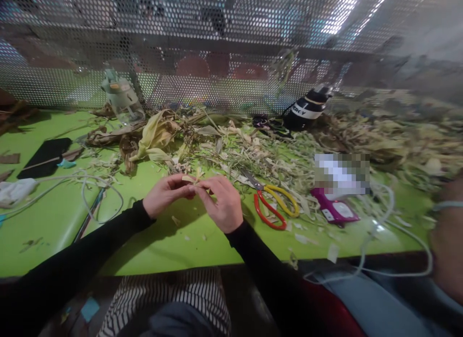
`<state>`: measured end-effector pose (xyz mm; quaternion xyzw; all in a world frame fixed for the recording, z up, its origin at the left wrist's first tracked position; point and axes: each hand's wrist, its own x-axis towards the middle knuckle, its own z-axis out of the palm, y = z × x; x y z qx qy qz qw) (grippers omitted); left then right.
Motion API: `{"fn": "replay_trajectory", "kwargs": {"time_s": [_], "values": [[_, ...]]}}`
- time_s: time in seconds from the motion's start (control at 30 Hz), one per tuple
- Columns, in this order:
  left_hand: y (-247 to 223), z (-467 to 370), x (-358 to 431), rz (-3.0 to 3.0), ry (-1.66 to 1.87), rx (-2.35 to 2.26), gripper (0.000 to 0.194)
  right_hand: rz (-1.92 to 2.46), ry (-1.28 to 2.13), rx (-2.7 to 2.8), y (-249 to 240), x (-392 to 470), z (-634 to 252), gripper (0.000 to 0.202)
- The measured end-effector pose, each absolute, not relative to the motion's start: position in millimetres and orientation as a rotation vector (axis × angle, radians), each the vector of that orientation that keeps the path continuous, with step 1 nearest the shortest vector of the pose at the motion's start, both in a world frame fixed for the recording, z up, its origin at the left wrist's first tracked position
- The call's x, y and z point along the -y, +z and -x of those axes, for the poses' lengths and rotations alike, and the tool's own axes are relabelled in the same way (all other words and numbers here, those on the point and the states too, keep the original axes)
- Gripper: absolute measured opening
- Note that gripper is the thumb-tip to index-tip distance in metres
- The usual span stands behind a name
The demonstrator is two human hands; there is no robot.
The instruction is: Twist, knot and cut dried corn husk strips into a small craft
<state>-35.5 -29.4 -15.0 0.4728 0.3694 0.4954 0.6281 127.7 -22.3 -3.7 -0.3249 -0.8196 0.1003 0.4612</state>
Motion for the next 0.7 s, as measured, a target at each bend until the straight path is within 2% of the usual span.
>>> {"fn": "replay_trajectory", "kwargs": {"time_s": [0.17,0.4,0.7], "values": [[-16,31,33,-0.993,1.105,-0.818,0.03,0.922,0.372,1.9,-3,20,-134,0.011],[-19,26,37,-0.755,1.088,-0.771,0.029,1.049,0.842,1.933,-2,13,-138,0.022],[-13,37,32,-0.804,1.111,-0.831,0.027,1.039,0.697,1.983,-4,16,-137,0.014]]}}
